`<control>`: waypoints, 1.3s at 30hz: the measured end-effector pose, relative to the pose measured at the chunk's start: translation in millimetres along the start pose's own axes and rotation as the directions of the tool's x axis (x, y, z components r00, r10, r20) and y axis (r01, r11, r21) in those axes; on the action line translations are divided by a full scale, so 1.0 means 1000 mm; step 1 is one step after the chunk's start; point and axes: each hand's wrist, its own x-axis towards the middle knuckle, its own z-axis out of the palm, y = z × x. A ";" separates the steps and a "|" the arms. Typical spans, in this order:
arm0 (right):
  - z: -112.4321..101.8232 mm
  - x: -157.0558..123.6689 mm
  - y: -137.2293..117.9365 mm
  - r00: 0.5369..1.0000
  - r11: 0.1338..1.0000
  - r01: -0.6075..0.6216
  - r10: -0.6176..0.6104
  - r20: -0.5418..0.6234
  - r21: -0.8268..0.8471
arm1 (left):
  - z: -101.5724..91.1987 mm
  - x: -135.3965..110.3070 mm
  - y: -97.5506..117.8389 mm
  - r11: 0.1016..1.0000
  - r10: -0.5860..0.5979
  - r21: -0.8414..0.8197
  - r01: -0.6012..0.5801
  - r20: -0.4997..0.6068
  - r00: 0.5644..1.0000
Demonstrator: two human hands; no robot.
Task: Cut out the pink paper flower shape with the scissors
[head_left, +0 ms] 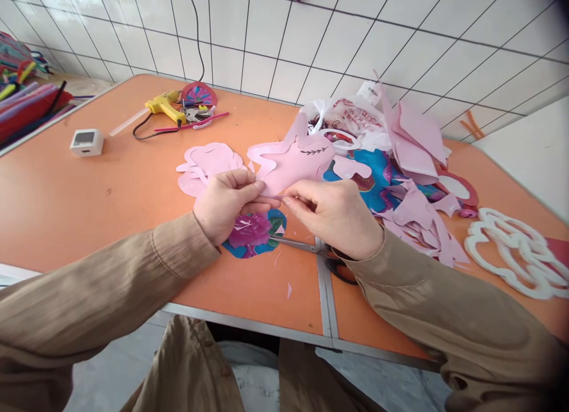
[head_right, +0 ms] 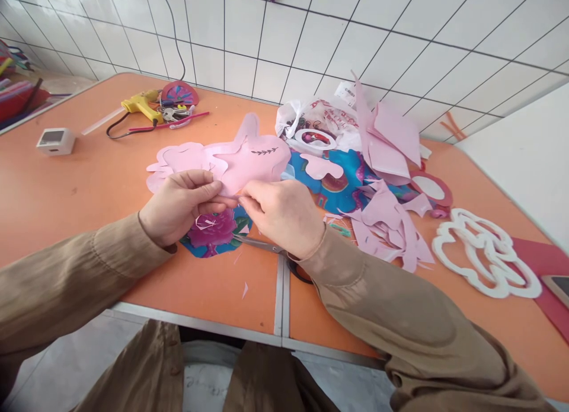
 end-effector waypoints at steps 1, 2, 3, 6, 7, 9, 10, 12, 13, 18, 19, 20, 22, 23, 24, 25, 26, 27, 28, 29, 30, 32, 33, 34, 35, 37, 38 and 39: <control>0.000 0.000 0.000 1.000 1.000 0.002 -0.002 -0.002 0.005 | 0.000 0.000 0.000 1.000 -0.004 -0.001 0.004 -0.003 1.000; 0.000 0.000 0.000 1.000 1.000 0.002 -0.002 -0.002 0.013 | 0.000 0.000 0.000 1.000 -0.006 -0.002 0.006 -0.004 1.000; 0.001 0.000 0.000 1.000 1.000 0.001 -0.001 -0.005 0.021 | 0.000 0.000 -0.001 1.000 -0.006 -0.004 0.006 -0.006 1.000; 0.003 -0.001 0.002 1.000 0.999 0.002 -0.001 -0.027 0.050 | 0.001 0.000 -0.001 1.000 -0.012 -0.001 0.011 -0.012 1.000; 0.003 -0.001 0.002 0.999 0.998 0.005 -0.003 -0.035 0.061 | 0.001 0.000 -0.001 1.000 -0.010 0.001 0.010 -0.014 1.000; 0.004 -0.001 0.003 0.999 0.997 0.013 -0.008 -0.050 0.082 | 0.001 -0.001 0.000 1.000 -0.006 0.005 0.006 -0.015 1.000; 0.004 -0.001 0.003 0.999 0.996 0.014 -0.009 -0.052 0.093 | 0.001 -0.001 0.000 1.000 -0.001 0.008 0.001 -0.014 1.000; 0.004 -0.001 0.003 0.998 0.993 0.006 0.001 -0.061 0.115 | 0.001 -0.002 0.000 1.000 0.016 0.016 -0.016 -0.012 1.000; 0.004 -0.001 0.003 0.998 0.992 0.000 0.009 -0.064 0.127 | 0.001 -0.002 0.000 0.999 0.028 0.022 -0.028 -0.010 1.000; 0.001 0.000 0.001 0.998 0.991 -0.008 0.016 -0.056 0.130 | 0.000 -0.003 -0.001 0.996 0.081 0.034 -0.081 0.014 0.997; 0.001 -0.001 0.001 0.998 0.994 -0.006 0.013 -0.067 0.108 | -0.001 -0.003 -0.001 0.996 0.083 0.032 -0.083 0.019 0.996; 0.001 -0.001 0.001 0.997 0.997 -0.004 0.010 -0.079 0.082 | -0.001 -0.003 -0.001 0.996 0.080 0.030 -0.081 0.022 0.997; 0.001 -0.002 0.000 0.995 0.999 0.008 -0.004 -0.104 0.038 | 0.000 -0.002 -0.002 0.997 0.071 0.028 -0.072 0.024 0.997; 0.001 -0.003 -0.001 0.993 1.000 0.015 -0.012 -0.115 0.024 | 0.000 -0.002 -0.003 0.998 0.064 0.027 -0.065 0.022 0.998; 0.001 -0.003 -0.001 0.992 1.000 0.022 -0.020 -0.127 0.015 | 0.000 -0.001 -0.003 0.998 0.058 0.024 -0.059 0.016 0.998; 0.000 -0.004 -0.002 0.989 1.000 0.029 -0.028 -0.144 0.009 | 0.000 -0.001 -0.002 0.998 0.054 0.017 -0.054 0.008 0.999; -0.001 -0.004 -0.002 0.986 0.999 0.036 -0.035 -0.163 0.004 | 0.000 0.000 -0.002 0.999 0.051 0.010 -0.051 0.000 0.999; -0.003 -0.004 -0.002 0.982 0.999 0.042 -0.041 -0.185 -0.003 | -0.001 0.000 -0.001 0.999 0.050 0.005 -0.050 -0.008 0.999; -0.005 -0.004 -0.002 0.978 0.999 0.043 -0.044 -0.203 -0.013 | -0.001 0.000 -0.001 0.999 0.050 0.002 -0.050 -0.014 0.999; -0.008 -0.005 -0.002 0.977 0.999 0.038 -0.043 -0.207 -0.028 | -0.001 0.000 0.000 0.999 0.053 0.001 -0.053 -0.019 0.998; -0.012 -0.007 -0.001 0.980 0.999 0.032 -0.040 -0.193 -0.044 | -0.002 0.001 0.001 0.999 0.052 0.003 -0.052 -0.023 0.998; -0.021 -0.015 0.002 0.997 0.997 0.023 -0.029 -0.076 -0.077 | -0.002 0.000 0.001 0.998 0.055 0.017 -0.054 -0.033 0.998; -0.026 -0.021 0.004 0.999 0.996 0.043 -0.041 0.017 -0.081 | -0.002 0.000 0.002 0.998 0.060 0.027 -0.059 -0.038 0.997; -0.031 -0.028 0.008 0.989 0.994 0.060 -0.047 0.137 -0.093 | -0.001 0.000 0.001 0.997 0.067 0.040 -0.065 -0.041 0.997; -0.036 -0.037 0.011 0.973 0.991 0.094 -0.072 0.218 -0.093 | -0.001 0.000 0.001 0.996 0.076 0.055 -0.073 -0.042 0.996; -0.044 -0.055 0.020 0.951 0.992 0.094 -0.066 0.302 -0.079 | -0.001 0.000 0.000 0.992 0.103 0.076 -0.100 -0.041 0.994; -0.047 -0.064 0.024 0.944 0.994 0.084 -0.059 0.324 -0.063 | -0.001 0.000 0.000 0.990 0.116 0.081 -0.112 -0.041 0.992; -0.049 -0.072 0.028 0.941 0.995 0.085 -0.062 0.333 -0.052 | -0.001 0.001 -0.001 0.989 0.125 0.083 -0.122 -0.041 0.991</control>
